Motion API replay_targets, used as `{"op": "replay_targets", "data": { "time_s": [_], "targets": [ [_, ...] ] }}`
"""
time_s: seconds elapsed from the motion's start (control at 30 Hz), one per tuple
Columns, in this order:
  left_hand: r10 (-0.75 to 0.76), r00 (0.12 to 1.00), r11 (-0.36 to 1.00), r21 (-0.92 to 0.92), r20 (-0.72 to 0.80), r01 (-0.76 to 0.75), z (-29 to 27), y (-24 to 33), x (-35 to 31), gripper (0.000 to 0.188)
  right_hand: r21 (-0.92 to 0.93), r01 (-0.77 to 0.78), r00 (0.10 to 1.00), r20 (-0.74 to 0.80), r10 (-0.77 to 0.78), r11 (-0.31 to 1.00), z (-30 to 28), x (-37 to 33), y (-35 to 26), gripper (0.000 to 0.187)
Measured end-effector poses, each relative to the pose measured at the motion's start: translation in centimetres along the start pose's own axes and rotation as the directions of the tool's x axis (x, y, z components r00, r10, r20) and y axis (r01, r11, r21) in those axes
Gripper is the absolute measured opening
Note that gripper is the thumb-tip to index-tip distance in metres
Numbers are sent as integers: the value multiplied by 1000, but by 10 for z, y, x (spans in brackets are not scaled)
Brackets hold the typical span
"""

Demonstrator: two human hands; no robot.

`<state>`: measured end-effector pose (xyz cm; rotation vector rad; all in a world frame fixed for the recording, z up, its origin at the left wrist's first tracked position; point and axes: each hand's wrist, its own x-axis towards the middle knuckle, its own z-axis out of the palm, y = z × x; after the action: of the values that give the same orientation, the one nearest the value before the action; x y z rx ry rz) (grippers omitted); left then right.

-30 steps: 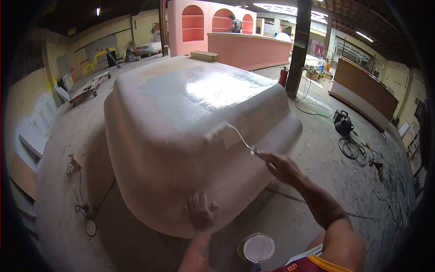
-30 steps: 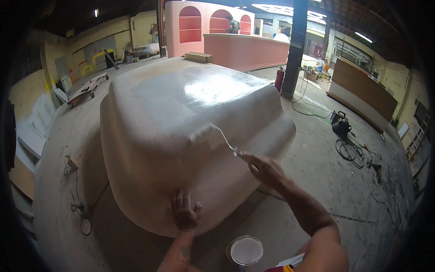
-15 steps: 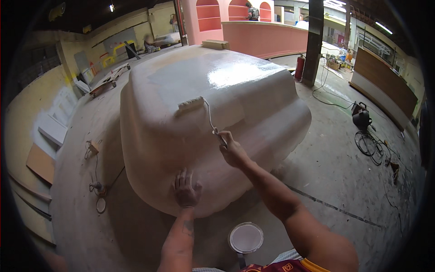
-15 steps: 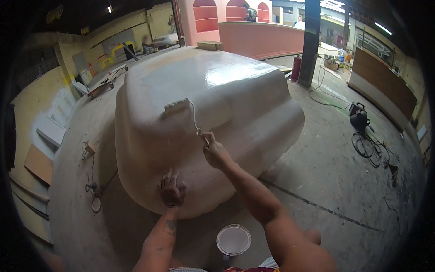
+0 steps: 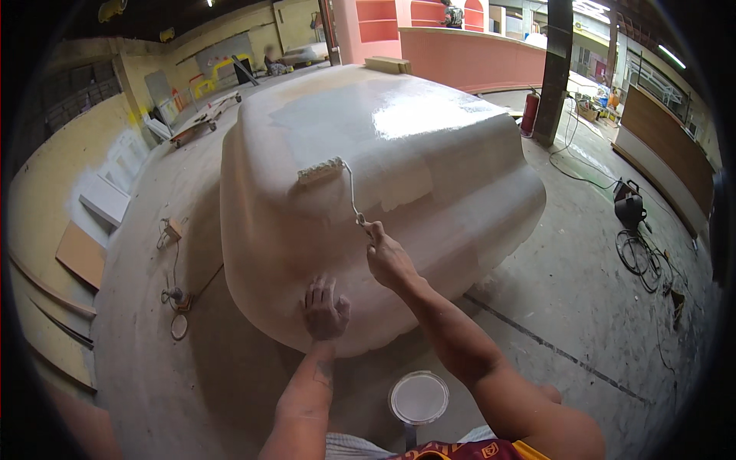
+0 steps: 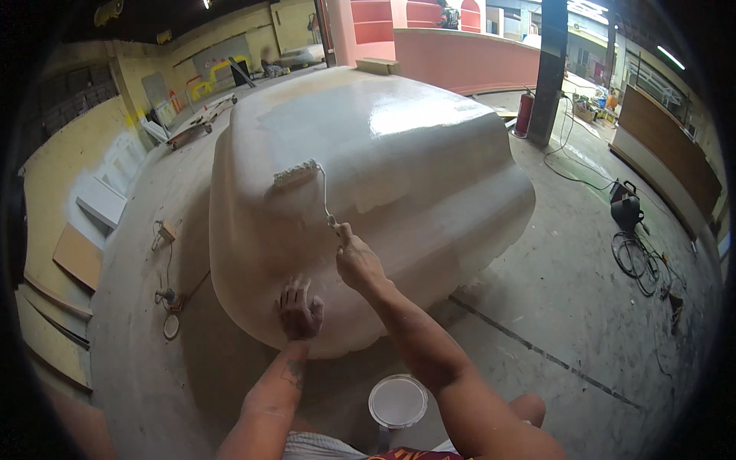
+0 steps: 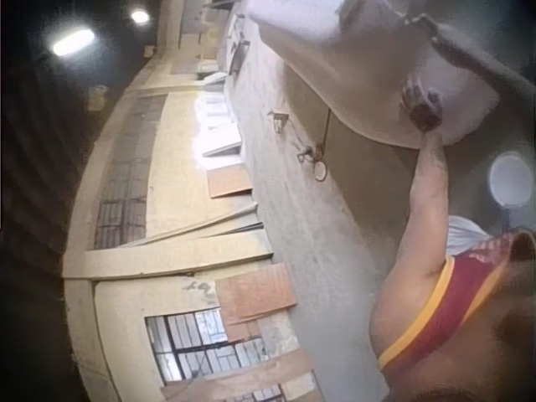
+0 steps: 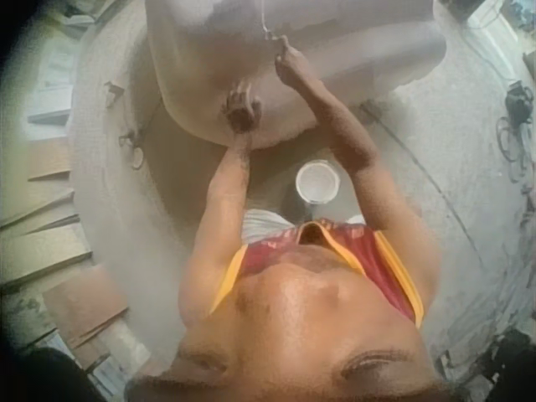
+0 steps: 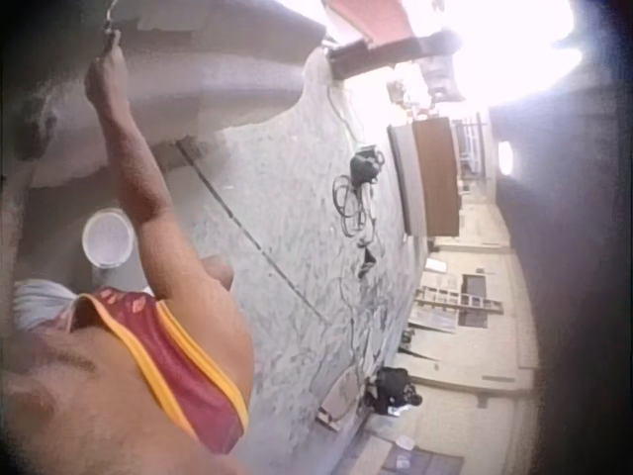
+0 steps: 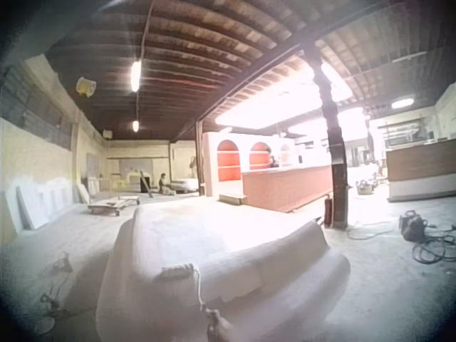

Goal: Using a paint roller to apply a white coating or paint to the surface of a large industrial mold.

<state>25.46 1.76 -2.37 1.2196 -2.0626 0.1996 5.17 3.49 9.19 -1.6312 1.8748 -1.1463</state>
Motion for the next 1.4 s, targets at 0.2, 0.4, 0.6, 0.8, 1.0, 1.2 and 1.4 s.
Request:
{"op": "replay_targets", "data": {
  "time_s": [0.2, 0.4, 0.6, 0.8, 1.0, 1.2, 1.4],
  "targets": [
    [-11, 999, 999, -30, -41, 10, 3, -6, 5, 46, 1, -40, 999, -7, 40, 999, 13, -123, 78, 37],
    [-33, 997, 999, -6, -63, 33, 8, -1, 4, 44, -21, 112, 991, -77, -113, 993, 17, -127, 103, 43],
    [-37, 996, 999, -8, -78, 37, 8, -5, -1, 42, -22, 71, 992, -103, -72, 997, 14, -59, 42, 40],
    [-13, 997, 999, -33, -71, 11, 6, -5, 0, 42, -108, -26, 999, -26, 24, 994, 6, -153, 101, 42],
    [-1, 995, 1000, -16, -98, -1, 4, -1, 4, 41, -65, -114, 993, 7, 114, 991, -7, -236, 128, 43],
    [-20, 996, 1000, 1, -85, 20, 9, -7, -2, 41, 29, 66, 983, -171, -60, 997, 9, -73, 100, 45],
    [-9, 997, 1000, -9, -83, 8, 11, -1, 3, 41, -19, 37, 992, -118, -39, 999, -39, -23, 76, 45]
  ]
}}
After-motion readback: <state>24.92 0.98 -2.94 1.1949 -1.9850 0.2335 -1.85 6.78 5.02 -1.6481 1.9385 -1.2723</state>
